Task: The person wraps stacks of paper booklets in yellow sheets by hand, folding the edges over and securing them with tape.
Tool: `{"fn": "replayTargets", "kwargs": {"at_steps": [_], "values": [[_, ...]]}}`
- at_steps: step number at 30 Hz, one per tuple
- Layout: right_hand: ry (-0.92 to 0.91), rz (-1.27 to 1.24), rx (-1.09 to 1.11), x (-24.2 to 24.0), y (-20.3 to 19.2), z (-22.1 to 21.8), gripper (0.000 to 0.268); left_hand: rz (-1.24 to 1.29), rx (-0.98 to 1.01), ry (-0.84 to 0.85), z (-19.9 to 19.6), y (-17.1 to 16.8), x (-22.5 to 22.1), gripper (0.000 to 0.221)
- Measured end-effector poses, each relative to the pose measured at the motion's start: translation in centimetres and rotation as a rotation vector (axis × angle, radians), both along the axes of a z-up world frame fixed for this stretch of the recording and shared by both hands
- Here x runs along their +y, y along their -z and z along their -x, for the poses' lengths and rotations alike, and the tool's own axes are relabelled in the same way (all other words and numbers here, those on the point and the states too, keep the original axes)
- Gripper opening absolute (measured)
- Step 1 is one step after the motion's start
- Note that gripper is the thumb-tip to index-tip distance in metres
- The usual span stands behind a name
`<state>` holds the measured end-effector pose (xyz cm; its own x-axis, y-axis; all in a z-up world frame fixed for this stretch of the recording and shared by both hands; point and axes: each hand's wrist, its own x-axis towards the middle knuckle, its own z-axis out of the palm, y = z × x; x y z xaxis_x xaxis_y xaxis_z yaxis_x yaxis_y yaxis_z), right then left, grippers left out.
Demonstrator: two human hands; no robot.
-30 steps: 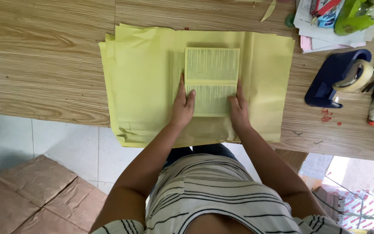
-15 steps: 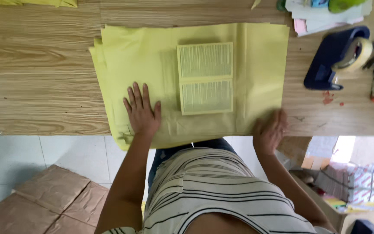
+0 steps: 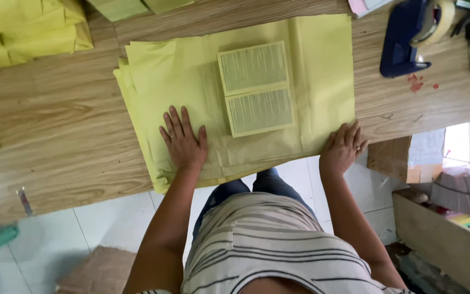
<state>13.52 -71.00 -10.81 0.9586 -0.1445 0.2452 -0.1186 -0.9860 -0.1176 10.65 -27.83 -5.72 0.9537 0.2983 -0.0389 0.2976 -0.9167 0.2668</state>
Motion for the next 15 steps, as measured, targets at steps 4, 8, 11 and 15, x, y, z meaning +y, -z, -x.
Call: {"fn": "replayTargets", "kwargs": {"at_steps": [4, 8, 11, 15], "values": [[-0.002, -0.039, -0.227, -1.9, 2.6, -1.1, 0.018, -0.037, -0.022, 0.006, 0.1, 0.1, 0.1, 0.077], [0.078, -0.144, -0.18, -2.9, 2.2, -1.7, 0.008, -0.036, -0.049, 0.024, -0.4, 0.1, 0.6, 0.079], [0.256, -0.312, -0.103, -1.8, 0.8, -1.9, 0.048, -0.01, -0.043, 0.03, -0.5, -0.1, 0.9, 0.078], [0.354, -0.332, 0.035, -3.1, 1.6, -2.6, 0.051, -0.012, -0.046, 0.02, -0.5, 0.1, 0.9, 0.077]]}}
